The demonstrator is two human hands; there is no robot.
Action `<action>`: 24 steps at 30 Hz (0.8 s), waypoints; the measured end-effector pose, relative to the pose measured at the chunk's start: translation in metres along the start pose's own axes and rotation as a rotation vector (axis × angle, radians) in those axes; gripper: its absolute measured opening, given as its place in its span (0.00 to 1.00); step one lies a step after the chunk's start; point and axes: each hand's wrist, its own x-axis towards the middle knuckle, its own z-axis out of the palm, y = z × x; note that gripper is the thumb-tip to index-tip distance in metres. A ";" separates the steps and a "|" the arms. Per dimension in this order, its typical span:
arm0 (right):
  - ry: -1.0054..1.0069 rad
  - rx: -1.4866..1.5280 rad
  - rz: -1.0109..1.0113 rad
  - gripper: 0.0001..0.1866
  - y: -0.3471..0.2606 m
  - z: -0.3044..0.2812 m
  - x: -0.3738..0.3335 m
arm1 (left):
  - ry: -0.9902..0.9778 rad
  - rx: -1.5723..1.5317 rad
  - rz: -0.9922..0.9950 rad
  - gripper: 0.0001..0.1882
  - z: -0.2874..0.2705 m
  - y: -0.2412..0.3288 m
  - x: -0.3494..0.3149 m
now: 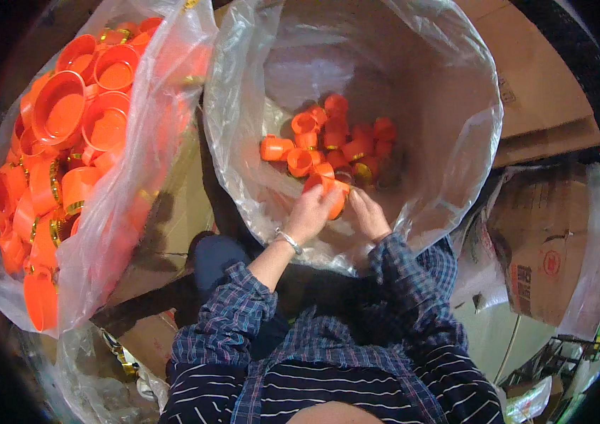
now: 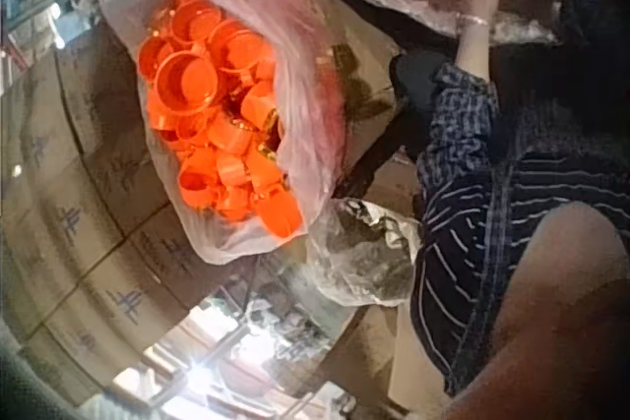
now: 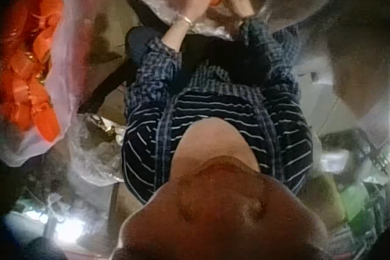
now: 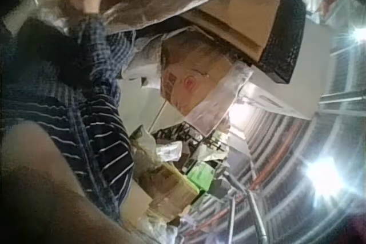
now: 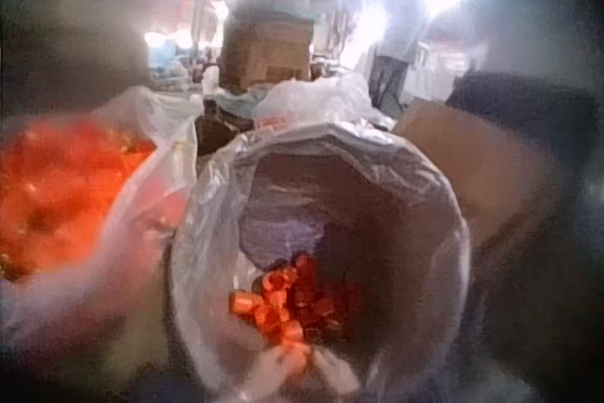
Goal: The person assembles small orange plastic cups with gold-colored metal bases. They pick up each cup and base, fit them together, and place the assembled items into a plastic bag. The person occasionally wipes the items with a cloth.
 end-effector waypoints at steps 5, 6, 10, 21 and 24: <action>-0.318 -0.820 0.126 0.23 0.023 -0.053 -0.009 | -0.329 0.852 0.227 0.30 0.009 -0.005 -0.022; -0.355 -0.794 0.117 0.23 0.026 -0.057 -0.003 | -0.410 0.730 0.140 0.31 0.011 -0.004 -0.024; -0.335 -0.883 0.046 0.22 0.043 -0.059 0.057 | -0.726 0.609 -0.020 0.32 0.014 0.005 -0.028; 0.269 -0.887 0.148 0.18 0.160 -0.052 0.248 | -1.228 0.837 0.084 0.28 0.035 -0.034 -0.045; 0.247 -0.678 -0.024 0.16 0.140 -0.014 0.252 | -1.003 0.724 0.051 0.29 0.038 -0.046 -0.051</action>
